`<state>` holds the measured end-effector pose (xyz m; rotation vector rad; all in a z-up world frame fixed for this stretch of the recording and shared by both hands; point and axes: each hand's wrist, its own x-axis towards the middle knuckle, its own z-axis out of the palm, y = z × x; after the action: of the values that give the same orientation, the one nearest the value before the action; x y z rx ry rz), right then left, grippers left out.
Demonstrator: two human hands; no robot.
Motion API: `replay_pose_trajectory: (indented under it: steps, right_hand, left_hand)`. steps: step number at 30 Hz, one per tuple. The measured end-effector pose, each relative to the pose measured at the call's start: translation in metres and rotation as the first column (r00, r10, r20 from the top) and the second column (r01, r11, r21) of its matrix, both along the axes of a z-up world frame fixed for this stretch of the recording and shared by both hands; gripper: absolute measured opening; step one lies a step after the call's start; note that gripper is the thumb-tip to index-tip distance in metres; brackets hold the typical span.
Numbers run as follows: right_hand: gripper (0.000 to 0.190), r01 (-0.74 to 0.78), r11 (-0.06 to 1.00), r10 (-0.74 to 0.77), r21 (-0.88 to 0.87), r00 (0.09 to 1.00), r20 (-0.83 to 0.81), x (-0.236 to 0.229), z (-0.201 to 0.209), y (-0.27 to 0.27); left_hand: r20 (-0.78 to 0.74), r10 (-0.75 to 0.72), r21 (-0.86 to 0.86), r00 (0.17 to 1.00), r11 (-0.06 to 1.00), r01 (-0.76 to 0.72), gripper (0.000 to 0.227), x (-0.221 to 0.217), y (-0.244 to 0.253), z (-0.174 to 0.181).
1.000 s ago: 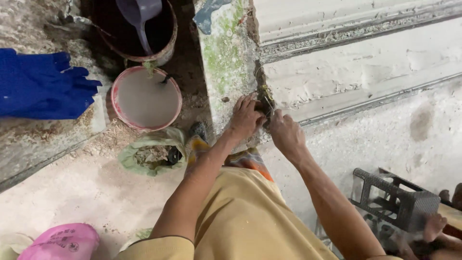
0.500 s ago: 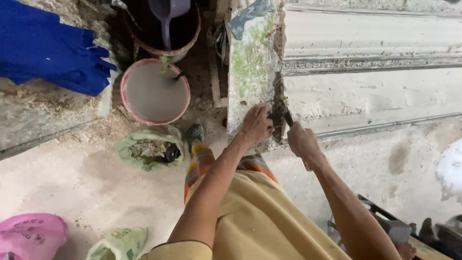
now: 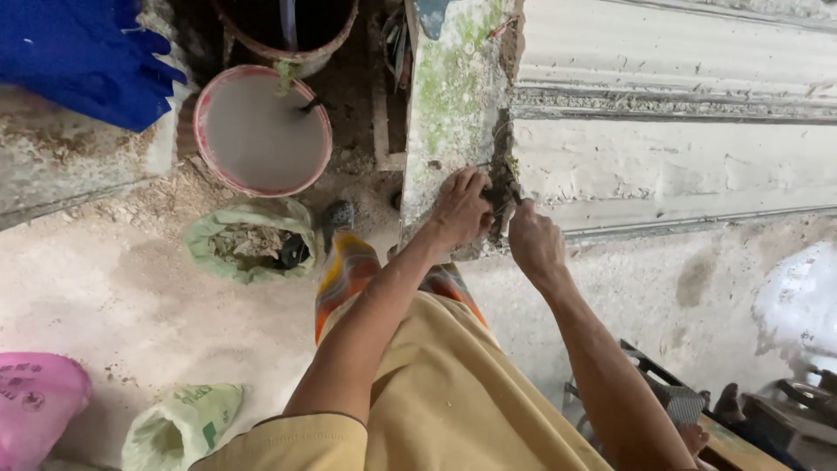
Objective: Smoothing and cleaning plaster decorative molding using scrapers and a brush.
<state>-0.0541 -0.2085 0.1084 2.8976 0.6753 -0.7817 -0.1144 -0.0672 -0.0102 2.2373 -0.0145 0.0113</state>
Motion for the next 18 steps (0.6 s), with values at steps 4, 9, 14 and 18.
replay_pose_trajectory:
  steps: [4, 9, 14, 18]
  right_hand:
    - [0.038, 0.036, 0.999, -0.037, 0.014, 0.996, 0.086, -0.008, 0.001, 0.02]
    - [0.04, 0.002, 1.0, -0.002, -0.001, 0.998, 0.055, 0.015, -0.034, 0.021]
    - [0.036, -0.037, 0.997, 0.039, -0.07, 0.999, 0.036, 0.017, -0.032, 0.012]
    - [0.041, 0.027, 0.993, -0.017, -0.114, 0.996, 0.085, -0.013, -0.007, 0.023]
  left_hand:
    - [0.057, 0.028, -0.006, 0.998, 1.0, -0.027, 0.016, -0.004, 0.01, 0.007]
    - [0.136, 0.073, 0.01, 0.988, 0.997, -0.075, 0.017, 0.002, 0.02, 0.001]
    - [0.207, 0.124, 0.003, 0.97, 0.992, -0.127, 0.013, -0.003, 0.013, -0.008]
    - [0.164, 0.081, -0.032, 0.983, 0.996, -0.077, 0.019, -0.007, -0.003, -0.028]
